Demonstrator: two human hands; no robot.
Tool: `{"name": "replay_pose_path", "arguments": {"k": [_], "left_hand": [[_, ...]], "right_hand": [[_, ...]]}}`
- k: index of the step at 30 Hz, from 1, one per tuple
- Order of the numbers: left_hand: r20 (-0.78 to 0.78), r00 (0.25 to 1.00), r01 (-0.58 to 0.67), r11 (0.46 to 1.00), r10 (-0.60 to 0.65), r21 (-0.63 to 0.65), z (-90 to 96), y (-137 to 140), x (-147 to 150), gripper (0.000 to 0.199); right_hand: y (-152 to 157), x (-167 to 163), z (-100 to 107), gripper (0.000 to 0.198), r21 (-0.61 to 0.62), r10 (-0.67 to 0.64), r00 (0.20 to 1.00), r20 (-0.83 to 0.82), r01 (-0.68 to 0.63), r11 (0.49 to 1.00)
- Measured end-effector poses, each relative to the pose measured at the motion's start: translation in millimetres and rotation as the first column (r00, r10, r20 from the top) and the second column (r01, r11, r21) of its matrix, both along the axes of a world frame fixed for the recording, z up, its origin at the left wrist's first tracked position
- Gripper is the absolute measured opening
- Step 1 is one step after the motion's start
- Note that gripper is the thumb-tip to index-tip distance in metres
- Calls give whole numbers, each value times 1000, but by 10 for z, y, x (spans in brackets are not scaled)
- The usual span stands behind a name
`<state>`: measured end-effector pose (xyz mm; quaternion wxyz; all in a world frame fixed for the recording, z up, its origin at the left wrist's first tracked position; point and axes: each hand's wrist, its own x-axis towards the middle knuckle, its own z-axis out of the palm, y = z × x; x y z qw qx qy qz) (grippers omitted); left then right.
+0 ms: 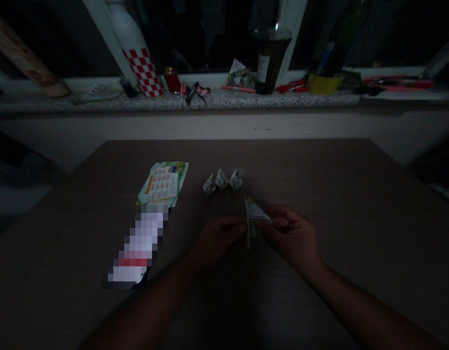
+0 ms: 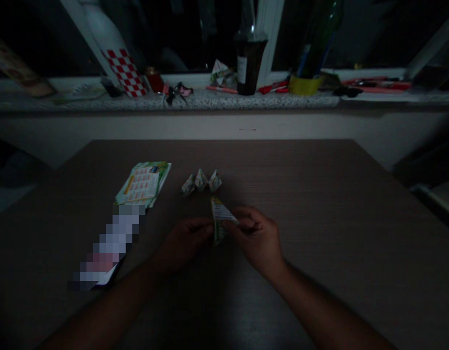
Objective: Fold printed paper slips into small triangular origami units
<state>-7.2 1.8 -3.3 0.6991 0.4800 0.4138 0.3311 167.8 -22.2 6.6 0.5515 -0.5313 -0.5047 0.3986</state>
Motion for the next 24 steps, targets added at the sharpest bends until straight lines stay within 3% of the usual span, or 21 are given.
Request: {"name": "replay_pose_path", "arguments": {"k": [6, 11, 14, 19, 24], "left_hand": [[71, 997, -7, 997, 12, -71, -18, 5, 8, 23], [198, 976, -61, 985, 93, -163, 16, 2, 17, 23], [227, 968, -64, 977, 110, -202, 46, 0, 20, 24], [241, 961, -81, 973, 134, -217, 56, 1, 28, 25], [225, 968, -64, 978, 109, -199, 17, -8, 15, 26]], "right_hand": [[-19, 1, -72, 27, 77, 40, 999, -2, -40, 996], [-30, 53, -21, 10, 221, 142, 948, 285, -209, 952], [-28, 75, 29, 17, 231, 183, 917, 354, -275, 933], [-34, 69, 43, 32, 227, 188, 917, 352, -279, 933], [-30, 47, 25, 27, 173, 159, 940, 301, -218, 960]]}}
